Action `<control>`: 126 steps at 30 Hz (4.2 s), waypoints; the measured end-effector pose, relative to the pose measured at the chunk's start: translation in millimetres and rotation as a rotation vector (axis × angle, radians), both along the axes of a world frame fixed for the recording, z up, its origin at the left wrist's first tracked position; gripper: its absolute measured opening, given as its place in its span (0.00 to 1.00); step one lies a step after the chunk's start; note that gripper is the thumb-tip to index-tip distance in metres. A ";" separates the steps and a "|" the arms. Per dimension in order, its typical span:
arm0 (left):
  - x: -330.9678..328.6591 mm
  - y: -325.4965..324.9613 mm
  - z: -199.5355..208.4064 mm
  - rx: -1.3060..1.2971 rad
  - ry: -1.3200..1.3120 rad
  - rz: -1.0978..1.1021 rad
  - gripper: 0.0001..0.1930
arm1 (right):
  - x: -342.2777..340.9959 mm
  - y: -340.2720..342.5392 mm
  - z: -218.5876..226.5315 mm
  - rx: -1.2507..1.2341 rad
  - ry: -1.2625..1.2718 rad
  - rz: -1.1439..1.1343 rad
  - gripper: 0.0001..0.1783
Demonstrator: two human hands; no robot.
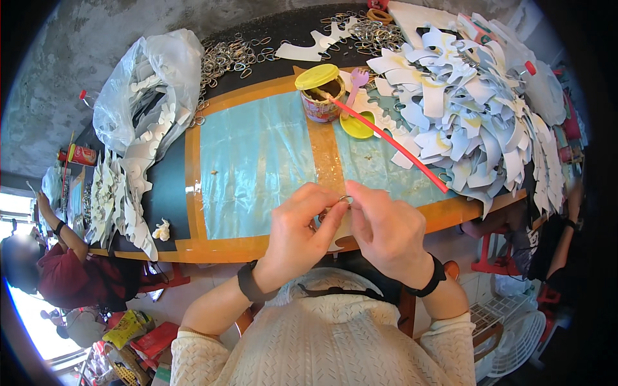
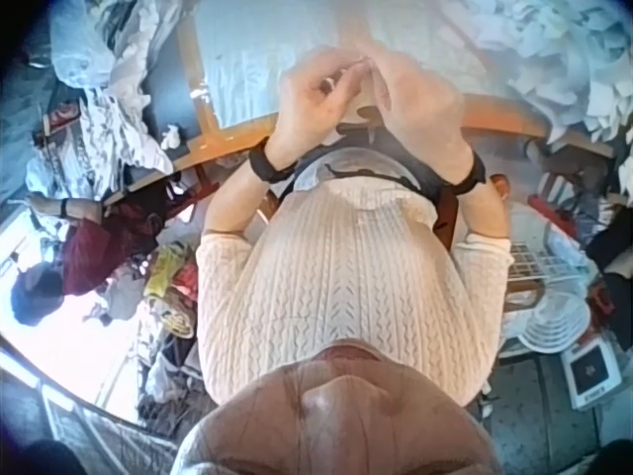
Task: Manual assembly of shoe components by attaching small metal rings to pre-cut pieces.
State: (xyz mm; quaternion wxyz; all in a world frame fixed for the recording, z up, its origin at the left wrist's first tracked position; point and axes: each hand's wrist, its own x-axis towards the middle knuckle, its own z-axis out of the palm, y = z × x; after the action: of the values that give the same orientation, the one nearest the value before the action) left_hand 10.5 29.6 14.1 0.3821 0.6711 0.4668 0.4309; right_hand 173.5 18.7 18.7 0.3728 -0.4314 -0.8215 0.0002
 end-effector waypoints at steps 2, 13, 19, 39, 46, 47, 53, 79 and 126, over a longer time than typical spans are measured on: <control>0.4 0.1 -1.4 -0.003 -0.012 -0.005 0.03 | -0.9 0.7 -9.1 -0.070 0.159 -0.050 0.36; -1.3 1.2 -1.0 0.105 0.055 -0.044 0.04 | 0.6 0.4 1.0 -0.079 0.117 -0.002 0.29; -6.8 4.9 -3.8 -0.583 -0.302 -0.037 0.07 | 5.8 6.1 -9.5 -0.239 0.418 0.115 0.30; -2.6 4.9 7.6 0.128 0.087 -0.106 0.05 | 5.4 10.7 2.5 0.011 0.106 0.108 0.34; -7.6 3.1 7.8 -0.493 -0.257 -0.081 0.07 | 8.1 12.7 -9.2 0.061 0.210 0.132 0.28; -7.4 5.0 8.9 -0.606 -0.329 -0.084 0.09 | 7.5 14.6 -13.6 0.180 0.247 0.152 0.27; -4.8 2.8 0.7 -0.473 -0.301 -0.051 0.08 | 9.3 7.2 -10.9 0.030 0.098 0.028 0.19; 6.2 10.9 10.1 -0.520 -0.242 -0.060 0.07 | -4.8 -13.0 -0.8 -0.657 0.757 -0.087 0.02; -7.9 6.4 17.4 -0.520 -0.379 -0.292 0.41 | 7.4 3.8 10.8 -1.210 1.367 0.089 0.25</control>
State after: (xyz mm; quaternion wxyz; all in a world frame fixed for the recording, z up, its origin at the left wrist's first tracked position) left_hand 2.5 36.0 31.4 0.6778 0.5191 0.3806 0.3553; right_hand 180.9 22.5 29.5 0.4879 -0.4271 -0.2975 0.7007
